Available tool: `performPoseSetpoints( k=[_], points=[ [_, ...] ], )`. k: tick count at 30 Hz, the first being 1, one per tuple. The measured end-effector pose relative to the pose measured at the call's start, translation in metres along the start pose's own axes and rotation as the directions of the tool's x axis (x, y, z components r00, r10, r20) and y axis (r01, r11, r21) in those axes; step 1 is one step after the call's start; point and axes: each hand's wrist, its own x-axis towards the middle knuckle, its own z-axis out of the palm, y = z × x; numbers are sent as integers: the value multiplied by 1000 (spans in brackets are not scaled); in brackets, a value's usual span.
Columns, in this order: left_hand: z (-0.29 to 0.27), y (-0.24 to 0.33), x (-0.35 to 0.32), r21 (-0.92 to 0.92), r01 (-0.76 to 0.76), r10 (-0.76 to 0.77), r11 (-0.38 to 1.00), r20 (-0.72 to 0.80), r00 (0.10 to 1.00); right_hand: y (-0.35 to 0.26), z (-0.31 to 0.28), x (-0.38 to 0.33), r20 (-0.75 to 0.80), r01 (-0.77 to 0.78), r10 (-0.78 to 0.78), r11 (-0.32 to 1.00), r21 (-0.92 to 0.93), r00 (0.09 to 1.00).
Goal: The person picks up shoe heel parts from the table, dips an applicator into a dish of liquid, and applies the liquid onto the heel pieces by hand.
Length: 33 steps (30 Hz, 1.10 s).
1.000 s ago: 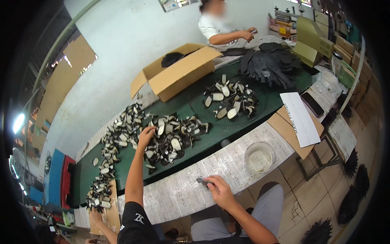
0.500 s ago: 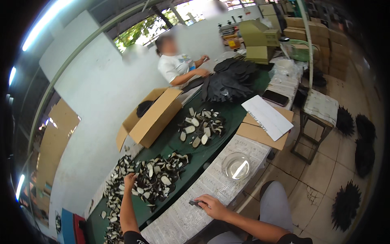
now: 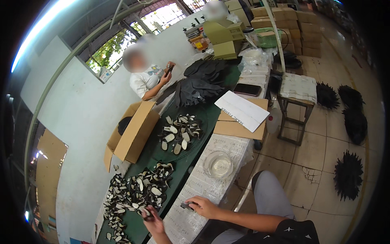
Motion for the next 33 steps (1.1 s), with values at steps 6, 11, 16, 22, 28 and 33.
performPoseSetpoints(
  k=[6,11,16,22,28,33],
  points=[
    [55,-116,-108,304,33,-34,952,0,999,14,4,2,1,-106,107,979,174,994],
    [4,-132,-141,204,343,-399,917,433,808,1,-13,-12,89,-328,337,763,558,937],
    [28,-157,-155,476,320,-257,819,-195,947,-22,-49,-71,15,-377,413,815,441,911],
    [18,-172,-144,716,220,-126,663,-182,975,-95,-85,-91,-272,-215,240,969,120,932],
    [1,-199,-134,614,171,-161,771,-72,984,-136,-88,-97,-127,-37,-7,941,-337,992],
    [6,-204,-146,631,127,-138,766,-32,990,-136,-77,-109,104,226,-202,806,-547,974]
  ],
)
